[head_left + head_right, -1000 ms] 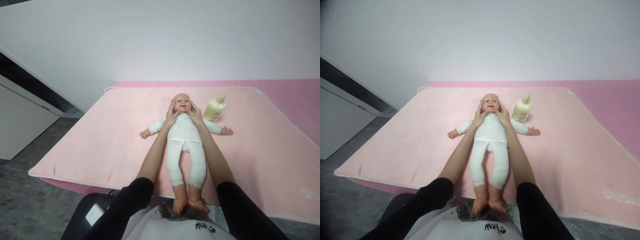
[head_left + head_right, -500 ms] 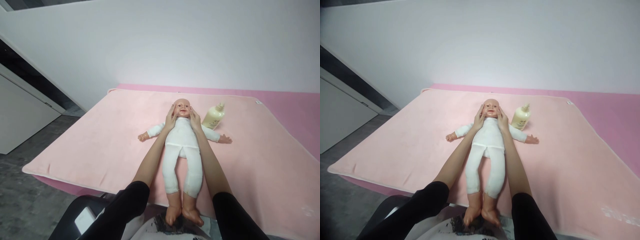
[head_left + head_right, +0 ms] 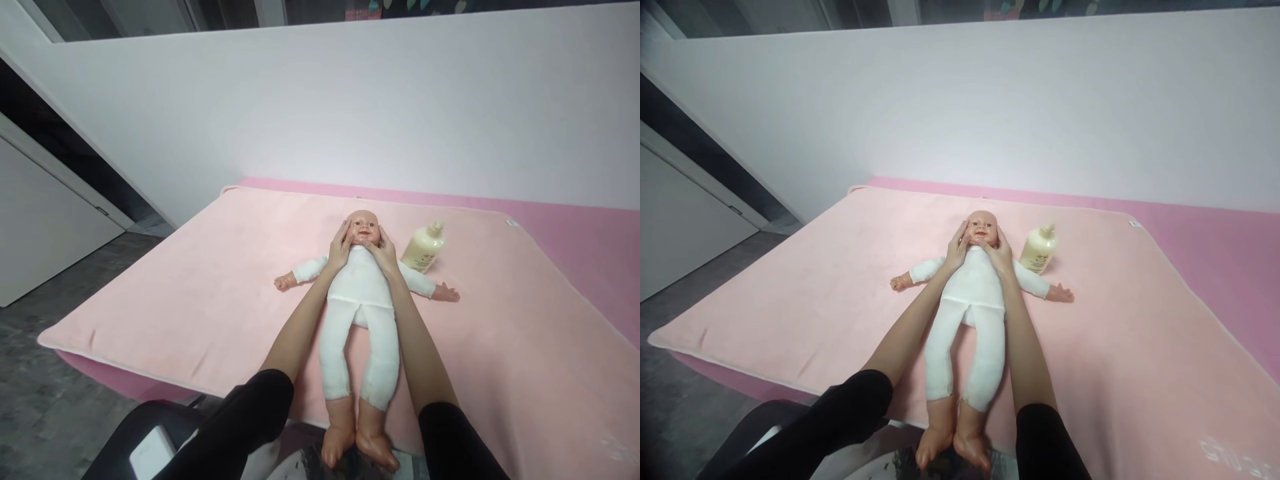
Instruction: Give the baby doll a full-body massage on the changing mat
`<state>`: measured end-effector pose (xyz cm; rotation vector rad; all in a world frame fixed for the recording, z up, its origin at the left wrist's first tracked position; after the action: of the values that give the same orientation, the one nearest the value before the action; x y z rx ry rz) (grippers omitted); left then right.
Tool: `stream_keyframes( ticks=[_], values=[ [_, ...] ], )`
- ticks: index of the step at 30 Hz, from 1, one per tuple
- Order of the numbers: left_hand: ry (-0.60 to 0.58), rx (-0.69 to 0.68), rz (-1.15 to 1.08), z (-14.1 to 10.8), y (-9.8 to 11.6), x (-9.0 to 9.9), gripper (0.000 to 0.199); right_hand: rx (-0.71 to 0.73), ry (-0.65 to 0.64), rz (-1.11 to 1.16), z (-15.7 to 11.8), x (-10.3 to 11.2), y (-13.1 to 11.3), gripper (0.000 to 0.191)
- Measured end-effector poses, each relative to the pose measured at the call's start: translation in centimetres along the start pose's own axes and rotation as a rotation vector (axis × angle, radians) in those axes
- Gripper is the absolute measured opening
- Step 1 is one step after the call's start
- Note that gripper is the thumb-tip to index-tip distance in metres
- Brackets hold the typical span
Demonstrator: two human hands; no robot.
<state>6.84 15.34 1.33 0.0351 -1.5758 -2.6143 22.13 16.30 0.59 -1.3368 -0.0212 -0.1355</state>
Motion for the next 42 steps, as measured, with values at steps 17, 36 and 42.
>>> stream_keyframes(
  ticks=[17, 36, 42],
  values=[
    [0.022, 0.059, -0.062, -0.3, -0.3, -0.3, 0.076, 0.041, 0.040, -0.056, -0.2, 0.5, -0.3, 0.097],
    [0.022, 0.027, -0.019, 0.0, 0.0, 0.0, 0.059, 0.059, 0.078, -0.066, -0.1, 1.2, -0.4, 0.080],
    [0.019, -0.010, 0.025, 0.1, 0.0, 0.1, 0.055, 0.085, 0.107, -0.072, 0.1, 1.2, 0.1, 0.077]
  ],
)
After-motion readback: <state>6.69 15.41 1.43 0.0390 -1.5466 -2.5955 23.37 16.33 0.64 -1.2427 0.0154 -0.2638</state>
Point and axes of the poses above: each hand's wrist, its own z-axis towards the middle knuckle, its own x-axis out of the back of the hand, y = z × x, the point moved 5 cm from there along z, towards the middle knuckle, and after that the axes turned 10 degrees about -z, right-handed, at the moved point
